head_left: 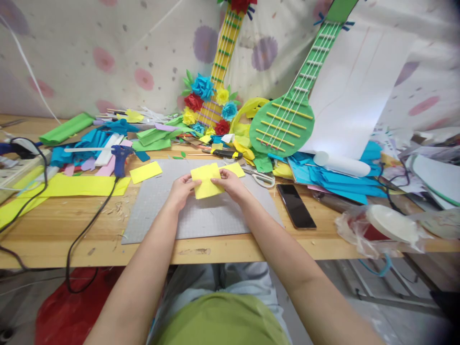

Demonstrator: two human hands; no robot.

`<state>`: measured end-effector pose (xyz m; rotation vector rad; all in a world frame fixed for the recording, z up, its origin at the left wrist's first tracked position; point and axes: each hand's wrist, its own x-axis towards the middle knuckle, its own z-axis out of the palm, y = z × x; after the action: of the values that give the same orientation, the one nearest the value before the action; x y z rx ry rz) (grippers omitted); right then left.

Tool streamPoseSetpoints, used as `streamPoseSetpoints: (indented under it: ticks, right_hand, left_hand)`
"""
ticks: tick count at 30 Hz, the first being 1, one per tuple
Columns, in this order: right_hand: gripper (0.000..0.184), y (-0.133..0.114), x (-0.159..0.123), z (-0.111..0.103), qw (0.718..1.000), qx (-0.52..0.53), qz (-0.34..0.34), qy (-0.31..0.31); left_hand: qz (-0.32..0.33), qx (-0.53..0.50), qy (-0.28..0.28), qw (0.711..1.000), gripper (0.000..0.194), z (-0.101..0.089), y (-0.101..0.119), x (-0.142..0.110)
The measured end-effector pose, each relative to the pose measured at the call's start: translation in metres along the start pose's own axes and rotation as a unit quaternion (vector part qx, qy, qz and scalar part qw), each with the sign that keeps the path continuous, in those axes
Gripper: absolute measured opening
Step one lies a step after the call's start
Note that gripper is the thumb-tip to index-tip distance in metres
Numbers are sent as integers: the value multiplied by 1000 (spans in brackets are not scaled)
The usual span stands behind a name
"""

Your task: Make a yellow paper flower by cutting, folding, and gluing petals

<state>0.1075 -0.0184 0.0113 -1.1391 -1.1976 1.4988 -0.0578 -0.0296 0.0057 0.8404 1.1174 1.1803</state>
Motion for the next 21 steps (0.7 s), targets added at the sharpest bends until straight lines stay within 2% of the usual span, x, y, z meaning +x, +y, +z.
streamPoseSetpoints:
  ticks: [3,4,6,8,10,12,14,18,21]
  right_hand:
    - [30,-9,-5,-12,993,-85,3,-77]
    - [31,-13,-6,-17,985,-126,9,-117]
    - [31,-18,-8,-26,961,-211,15,-180]
    - [30,-22,-9,-33,934,-292,21,-205]
    - [27,-24,-8,-37,908,-366,18,-205]
    - [25,-26,-7,-39,881,-429,7,-201]
    - [23,-27,-7,-39,857,-473,-3,-205]
    - [21,-29,-7,-41,831,-514,-3,-212]
    - [20,-29,-5,-44,816,-537,-1,-215]
  left_hand:
    - [-21,63,-9,998,42,-7,10,6]
    - [-8,90,7,996,40,-8,13,9]
    - [60,174,47,982,39,-7,17,16]
    - [162,297,59,939,48,-3,17,22]
    - [236,419,27,876,68,5,14,28]
    - [257,500,-15,827,82,16,8,32]
    - [255,540,-42,801,87,26,2,37]
    - [249,561,-57,787,78,39,-7,48]
    - [256,556,-35,790,69,39,-5,57]
